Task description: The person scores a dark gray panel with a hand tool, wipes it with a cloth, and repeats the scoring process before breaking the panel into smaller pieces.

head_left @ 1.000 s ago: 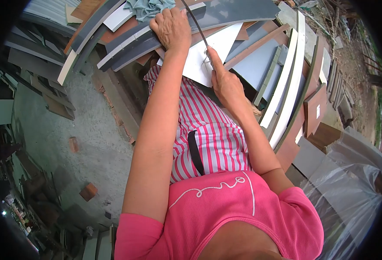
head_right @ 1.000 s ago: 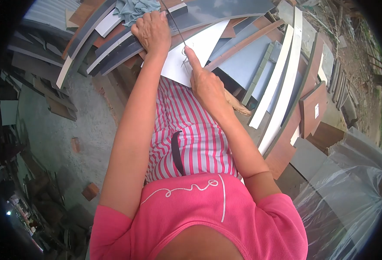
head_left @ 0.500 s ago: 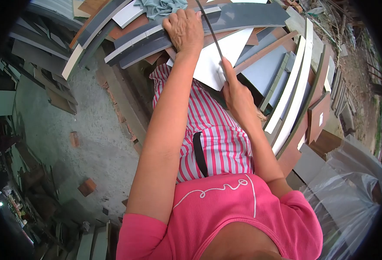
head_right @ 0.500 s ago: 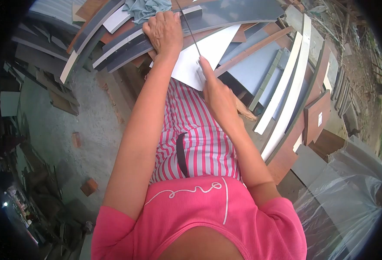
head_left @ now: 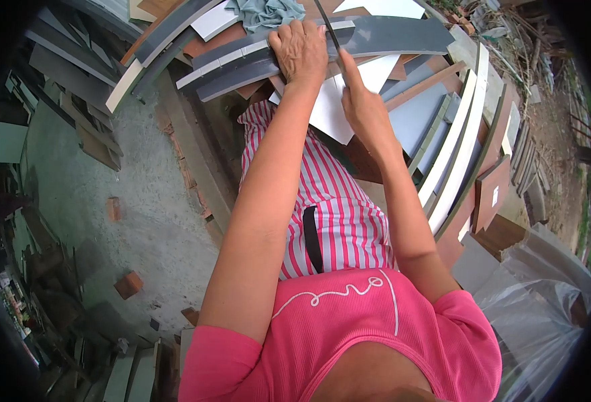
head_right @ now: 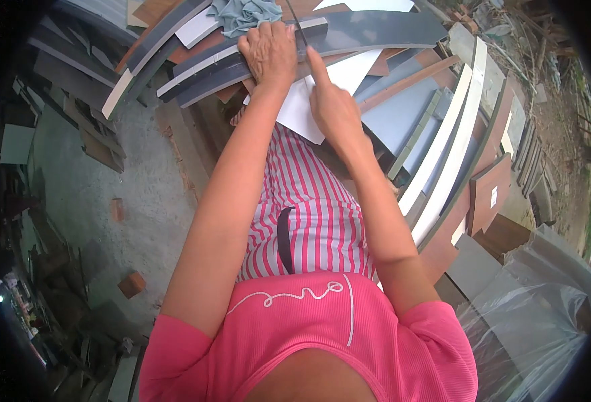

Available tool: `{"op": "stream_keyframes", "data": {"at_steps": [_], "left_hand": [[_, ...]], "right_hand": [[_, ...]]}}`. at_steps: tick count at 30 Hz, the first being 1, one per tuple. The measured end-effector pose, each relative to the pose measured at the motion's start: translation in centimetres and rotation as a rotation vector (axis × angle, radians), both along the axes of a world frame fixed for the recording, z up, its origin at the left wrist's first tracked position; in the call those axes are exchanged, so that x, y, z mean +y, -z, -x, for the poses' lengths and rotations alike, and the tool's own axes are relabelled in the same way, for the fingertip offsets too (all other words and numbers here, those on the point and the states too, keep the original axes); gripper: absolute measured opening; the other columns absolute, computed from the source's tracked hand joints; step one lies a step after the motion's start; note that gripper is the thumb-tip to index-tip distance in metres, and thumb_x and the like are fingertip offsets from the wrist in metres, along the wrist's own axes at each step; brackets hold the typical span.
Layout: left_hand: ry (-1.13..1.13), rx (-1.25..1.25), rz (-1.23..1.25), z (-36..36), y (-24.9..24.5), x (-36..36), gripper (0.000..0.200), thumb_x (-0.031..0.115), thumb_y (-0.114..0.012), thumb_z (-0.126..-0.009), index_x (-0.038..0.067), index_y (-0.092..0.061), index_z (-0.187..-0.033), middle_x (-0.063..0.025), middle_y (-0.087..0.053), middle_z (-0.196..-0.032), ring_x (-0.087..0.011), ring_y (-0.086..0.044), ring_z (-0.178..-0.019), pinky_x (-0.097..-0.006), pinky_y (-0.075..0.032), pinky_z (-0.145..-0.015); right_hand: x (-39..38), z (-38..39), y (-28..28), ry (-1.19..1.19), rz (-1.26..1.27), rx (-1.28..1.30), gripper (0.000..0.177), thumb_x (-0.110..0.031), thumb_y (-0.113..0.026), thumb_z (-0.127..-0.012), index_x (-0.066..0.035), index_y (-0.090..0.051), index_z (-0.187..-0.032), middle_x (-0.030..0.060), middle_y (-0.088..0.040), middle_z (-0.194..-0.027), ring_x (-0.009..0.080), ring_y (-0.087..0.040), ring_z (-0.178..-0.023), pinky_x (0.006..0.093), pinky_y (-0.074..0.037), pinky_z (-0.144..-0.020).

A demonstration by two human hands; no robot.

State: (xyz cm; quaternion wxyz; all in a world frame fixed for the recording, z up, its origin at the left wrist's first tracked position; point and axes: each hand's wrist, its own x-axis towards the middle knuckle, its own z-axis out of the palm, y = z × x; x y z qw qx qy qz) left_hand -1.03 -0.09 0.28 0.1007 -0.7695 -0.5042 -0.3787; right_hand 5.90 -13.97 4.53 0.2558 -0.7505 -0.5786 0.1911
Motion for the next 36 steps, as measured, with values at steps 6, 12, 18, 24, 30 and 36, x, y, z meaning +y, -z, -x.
{"op": "stream_keyframes", "data": {"at_steps": [6,12,18,24,30,36], "left_hand": [[0.029,-0.008,-0.002,0.0,0.3,0.1,0.023,0.03,-0.058,-0.09,0.009,-0.064,-0.088,-0.0092,-0.06,-0.089,-0.027,-0.054,-0.091,-0.0426,-0.033,-0.087],[0.035,-0.018,-0.014,0.2,0.0,-0.1,0.022,0.029,-0.057,-0.09,0.008,-0.061,-0.086,-0.0086,-0.059,-0.088,-0.0267,-0.054,-0.09,-0.0428,-0.034,-0.087],[0.022,-0.027,-0.019,0.1,0.1,0.0,0.021,0.03,-0.06,-0.088,0.009,-0.061,-0.084,-0.0078,-0.059,-0.087,-0.0257,-0.053,-0.089,-0.0424,-0.034,-0.088],[0.031,-0.036,-0.032,-0.1,0.5,0.1,0.021,0.03,-0.061,-0.087,0.009,-0.061,-0.084,-0.0075,-0.058,-0.086,-0.0254,-0.053,-0.088,-0.042,-0.033,-0.087],[0.023,-0.027,-0.034,0.0,0.2,0.0,0.021,0.03,-0.061,-0.087,0.009,-0.062,-0.084,-0.0077,-0.058,-0.086,-0.0259,-0.053,-0.089,-0.0425,-0.033,-0.087],[0.02,-0.033,-0.007,0.0,0.2,0.1,0.022,0.03,-0.061,-0.087,0.009,-0.061,-0.085,-0.0073,-0.058,-0.086,-0.025,-0.053,-0.089,-0.0421,-0.033,-0.088]], "right_hand": [[-7.5,1.3,0.4,0.034,0.082,0.028,0.064,-0.005,-0.043,-0.092,-0.022,-0.02,-0.149,0.0304,-0.063,-0.083,0.045,-0.064,-0.076,0.0523,-0.046,-0.069],[0.7,-0.2,0.6,0.01,-0.033,-0.074,0.062,-0.007,-0.046,-0.091,-0.02,-0.023,-0.148,0.0277,-0.064,-0.078,0.0446,-0.063,-0.072,0.0531,-0.048,-0.067],[0.9,0.0,0.1,-0.003,-0.044,-0.053,0.062,-0.007,-0.045,-0.09,-0.019,-0.023,-0.148,0.0288,-0.064,-0.079,0.0461,-0.063,-0.074,0.0556,-0.046,-0.068],[-7.6,1.6,0.1,0.058,0.119,-0.005,0.065,-0.004,-0.043,-0.091,-0.02,-0.02,-0.149,0.0301,-0.063,-0.086,0.0464,-0.063,-0.078,0.0541,-0.046,-0.068],[-1.5,0.3,0.6,0.026,0.054,-0.056,0.064,-0.003,-0.043,-0.091,-0.019,-0.021,-0.149,0.0311,-0.063,-0.096,0.0461,-0.063,-0.081,0.0522,-0.047,-0.07],[0.3,0.1,1.0,0.0,-0.072,-0.066,0.064,-0.004,-0.043,-0.092,-0.019,-0.021,-0.149,0.0305,-0.063,-0.093,0.0465,-0.063,-0.078,0.0516,-0.046,-0.068]]}}
